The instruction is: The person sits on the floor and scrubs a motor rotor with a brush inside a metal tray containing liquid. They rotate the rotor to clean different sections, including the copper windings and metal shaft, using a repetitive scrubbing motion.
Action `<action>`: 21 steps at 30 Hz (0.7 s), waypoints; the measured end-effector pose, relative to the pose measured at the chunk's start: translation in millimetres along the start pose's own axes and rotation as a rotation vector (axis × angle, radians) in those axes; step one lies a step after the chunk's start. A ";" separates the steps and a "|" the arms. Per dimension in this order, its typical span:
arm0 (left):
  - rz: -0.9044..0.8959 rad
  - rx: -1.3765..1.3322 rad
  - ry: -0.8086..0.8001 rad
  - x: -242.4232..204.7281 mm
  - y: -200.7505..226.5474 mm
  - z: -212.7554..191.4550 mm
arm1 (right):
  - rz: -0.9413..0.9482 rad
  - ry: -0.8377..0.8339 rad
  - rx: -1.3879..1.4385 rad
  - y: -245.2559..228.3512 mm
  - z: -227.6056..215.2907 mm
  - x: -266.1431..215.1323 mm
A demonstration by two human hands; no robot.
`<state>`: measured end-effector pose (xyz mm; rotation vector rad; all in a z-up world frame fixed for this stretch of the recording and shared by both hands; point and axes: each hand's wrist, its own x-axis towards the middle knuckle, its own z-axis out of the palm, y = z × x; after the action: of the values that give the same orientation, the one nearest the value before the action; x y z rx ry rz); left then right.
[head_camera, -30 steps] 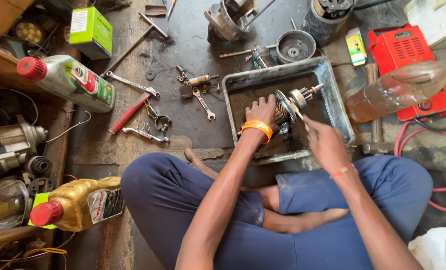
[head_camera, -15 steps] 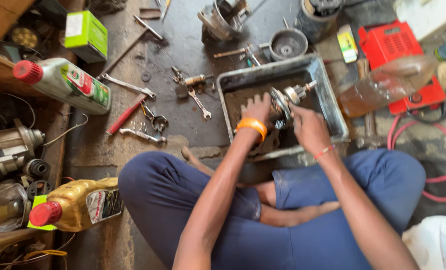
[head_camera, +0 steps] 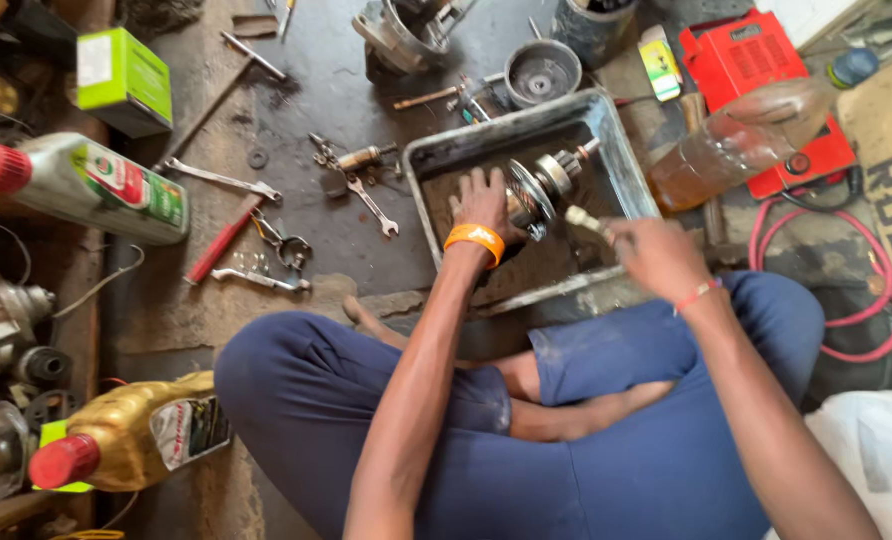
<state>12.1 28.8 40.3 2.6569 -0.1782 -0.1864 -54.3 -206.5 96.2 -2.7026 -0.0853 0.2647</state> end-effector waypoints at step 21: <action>0.019 0.263 0.471 7.3 6.3 56.0 | -0.268 0.252 0.196 -5.7 16.4 39.2</action>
<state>9.6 -2.8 -6.9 2.8655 -0.0768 0.4988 -19.3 -190.8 77.2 -2.4699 -0.3260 -0.1403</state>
